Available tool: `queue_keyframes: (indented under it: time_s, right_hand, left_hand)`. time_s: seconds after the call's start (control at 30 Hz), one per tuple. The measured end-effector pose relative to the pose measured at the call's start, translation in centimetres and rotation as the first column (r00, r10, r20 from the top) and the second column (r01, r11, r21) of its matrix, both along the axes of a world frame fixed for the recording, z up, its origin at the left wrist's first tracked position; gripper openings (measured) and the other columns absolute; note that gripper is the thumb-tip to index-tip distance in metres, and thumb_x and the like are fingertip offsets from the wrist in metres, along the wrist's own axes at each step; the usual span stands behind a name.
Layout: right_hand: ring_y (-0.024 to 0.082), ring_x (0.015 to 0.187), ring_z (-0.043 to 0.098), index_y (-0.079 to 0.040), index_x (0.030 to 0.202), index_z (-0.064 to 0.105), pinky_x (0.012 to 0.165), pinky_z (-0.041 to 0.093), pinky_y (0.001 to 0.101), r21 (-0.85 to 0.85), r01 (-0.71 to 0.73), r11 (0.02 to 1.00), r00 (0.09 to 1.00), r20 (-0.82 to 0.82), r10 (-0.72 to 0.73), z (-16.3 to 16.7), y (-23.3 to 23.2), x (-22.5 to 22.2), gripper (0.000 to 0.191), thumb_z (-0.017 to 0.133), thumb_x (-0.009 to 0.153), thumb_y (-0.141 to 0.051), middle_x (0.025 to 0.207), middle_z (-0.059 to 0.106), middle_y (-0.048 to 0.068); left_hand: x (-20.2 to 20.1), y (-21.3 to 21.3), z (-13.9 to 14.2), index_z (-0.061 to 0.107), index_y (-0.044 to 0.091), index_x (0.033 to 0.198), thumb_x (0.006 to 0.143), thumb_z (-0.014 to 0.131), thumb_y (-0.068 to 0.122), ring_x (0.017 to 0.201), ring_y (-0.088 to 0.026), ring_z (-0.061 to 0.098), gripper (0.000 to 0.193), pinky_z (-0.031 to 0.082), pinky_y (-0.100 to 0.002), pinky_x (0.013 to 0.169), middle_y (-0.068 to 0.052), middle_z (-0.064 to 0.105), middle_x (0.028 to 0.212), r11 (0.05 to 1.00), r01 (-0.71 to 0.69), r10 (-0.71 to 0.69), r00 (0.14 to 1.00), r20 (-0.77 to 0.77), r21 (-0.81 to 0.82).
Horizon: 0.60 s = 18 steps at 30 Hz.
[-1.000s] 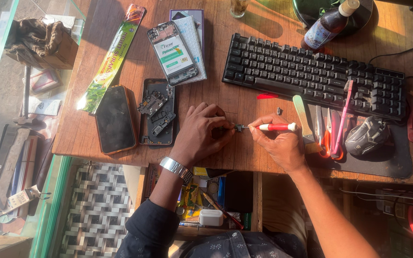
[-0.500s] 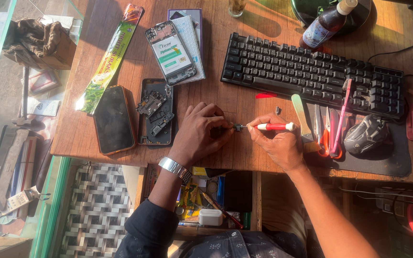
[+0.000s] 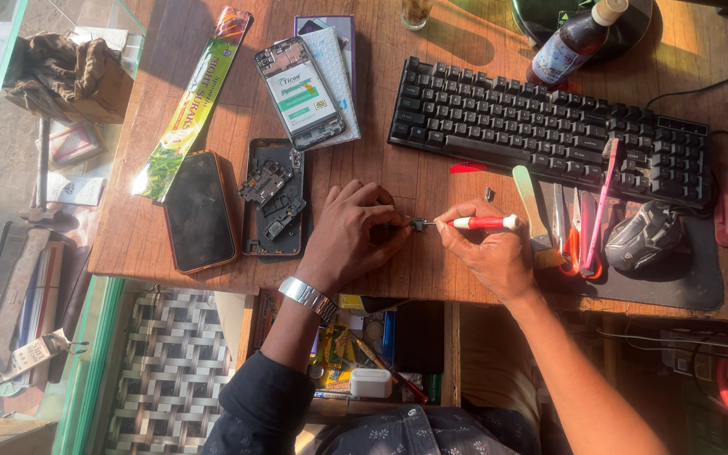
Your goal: The person cleans a small green circuit board with a toothbrush and a brush, then uses a screwdriver to adjust components. They apply liquid from a bottle onto the brush and continue cleaning, followed by using tweezers to manipulate small parts on the board.
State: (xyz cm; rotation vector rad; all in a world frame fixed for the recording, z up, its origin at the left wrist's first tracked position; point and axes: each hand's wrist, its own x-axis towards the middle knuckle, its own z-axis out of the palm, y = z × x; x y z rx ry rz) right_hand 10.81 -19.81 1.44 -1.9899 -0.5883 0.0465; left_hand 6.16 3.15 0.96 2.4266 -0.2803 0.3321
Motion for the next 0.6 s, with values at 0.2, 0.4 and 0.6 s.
queue_keyframes:
  time_s: [0.2,0.4,0.6]
  right_hand:
    - [0.007,0.078,0.069,-0.004,0.095,0.075,0.071,0.056,0.0217,0.014,0.018,1.0,1.0,-0.022,-0.018,-0.2,0.0,0.0,0.008,0.076,0.091,-0.011,0.091,0.075,0.0]
    - [0.006,0.077,0.065,-0.005,0.097,0.072,0.07,0.053,0.0216,0.057,0.092,0.994,0.987,-0.134,-0.084,-0.8,-0.2,0.2,0.008,0.076,0.094,-0.012,0.088,0.071,0.002]
    - [0.009,0.092,0.067,-0.006,0.105,0.064,0.078,0.054,0.0256,0.164,0.059,0.985,0.998,-0.023,-0.056,-0.4,-0.1,0.5,0.013,0.071,0.102,-0.016,0.104,0.074,0.004]
  left_hand:
    - [-0.1,0.0,0.1,0.081,0.017,0.088,0.085,0.079,0.03,0.089,-0.017,0.054,0.014,0.042,-0.034,0.079,0.002,0.068,0.098,1.0,-0.006,0.006,1.0,-0.005,-0.003]
    - [-0.2,0.1,0.7,0.081,0.018,0.092,0.087,0.077,0.032,0.091,-0.018,0.055,0.015,0.042,-0.034,0.083,0.001,0.068,0.098,1.0,0.021,-0.021,1.0,0.0,-0.007]
    - [-0.4,0.0,1.5,0.075,0.016,0.117,0.086,0.077,0.04,0.095,-0.02,0.056,0.039,0.042,-0.035,0.085,0.0,0.067,0.099,0.997,0.027,-0.027,1.0,0.007,-0.067]
